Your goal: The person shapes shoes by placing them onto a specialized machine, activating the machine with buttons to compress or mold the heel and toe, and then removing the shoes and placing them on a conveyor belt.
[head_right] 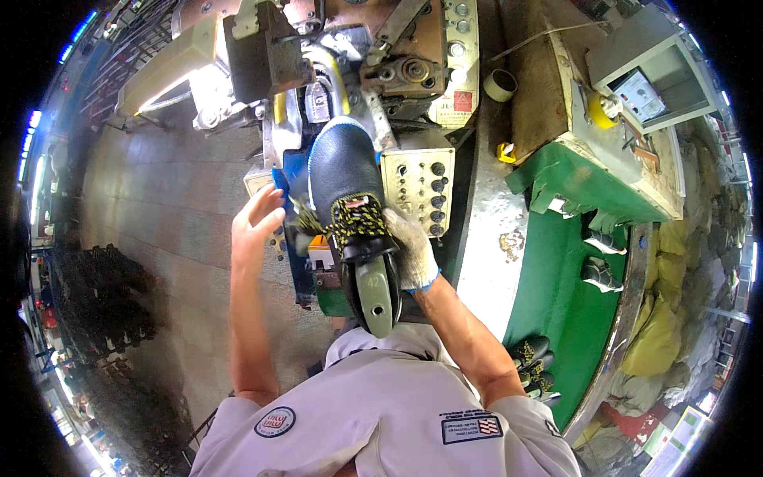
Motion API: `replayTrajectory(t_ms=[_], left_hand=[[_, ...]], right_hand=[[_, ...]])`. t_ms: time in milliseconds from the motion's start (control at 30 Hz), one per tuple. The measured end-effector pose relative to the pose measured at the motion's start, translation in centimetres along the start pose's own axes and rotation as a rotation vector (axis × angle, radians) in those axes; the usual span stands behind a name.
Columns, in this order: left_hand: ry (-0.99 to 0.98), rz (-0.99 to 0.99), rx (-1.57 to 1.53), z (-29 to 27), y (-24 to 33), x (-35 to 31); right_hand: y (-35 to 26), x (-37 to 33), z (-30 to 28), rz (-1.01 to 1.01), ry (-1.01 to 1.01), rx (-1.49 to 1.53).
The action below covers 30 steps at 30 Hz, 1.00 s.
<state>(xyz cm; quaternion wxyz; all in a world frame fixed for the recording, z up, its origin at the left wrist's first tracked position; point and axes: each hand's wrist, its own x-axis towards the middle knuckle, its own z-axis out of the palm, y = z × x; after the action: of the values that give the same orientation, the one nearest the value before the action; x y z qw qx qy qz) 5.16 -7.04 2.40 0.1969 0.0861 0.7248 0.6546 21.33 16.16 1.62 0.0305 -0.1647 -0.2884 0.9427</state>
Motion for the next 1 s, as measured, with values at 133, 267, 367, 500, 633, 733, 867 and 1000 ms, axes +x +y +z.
replayTrajectory(t_ms=[133, 267, 367, 500, 633, 733, 867, 1000], left_hand=[[0.015, -0.251, -0.261, 2.8, -0.5, 1.6], [-0.024, -0.103, -0.518, 4.4, -1.0, 3.9], [0.005, -0.049, -0.539, 4.2, -0.8, 6.2], [0.079, -0.002, -0.590, 5.0, -1.2, 8.8], [0.066, -0.094, -0.627, 5.8, -2.5, 9.9], [0.108, -0.449, -0.616, 7.2, -3.6, 8.3], [0.070, -0.426, -0.666, 7.4, -3.1, 7.7], [0.060, -0.394, -0.589, 6.8, -2.7, 8.5]], right_hand=[[1.3, 4.2, 2.5, -0.018, -0.036, -0.061], [3.2, 9.5, 0.8, -0.105, -0.032, -0.080], [2.2, 11.5, 2.0, -0.136, -0.028, -0.110], [1.3, 14.5, 2.6, -0.240, 0.019, -0.148], [2.2, 16.5, 3.0, -0.264, 0.179, -0.154], [2.6, 16.4, 1.9, -0.347, 0.166, -0.281], [2.9, 16.5, 1.8, -0.300, 0.216, -0.279], [2.8, 17.3, 1.7, -0.330, 0.241, -0.355]])
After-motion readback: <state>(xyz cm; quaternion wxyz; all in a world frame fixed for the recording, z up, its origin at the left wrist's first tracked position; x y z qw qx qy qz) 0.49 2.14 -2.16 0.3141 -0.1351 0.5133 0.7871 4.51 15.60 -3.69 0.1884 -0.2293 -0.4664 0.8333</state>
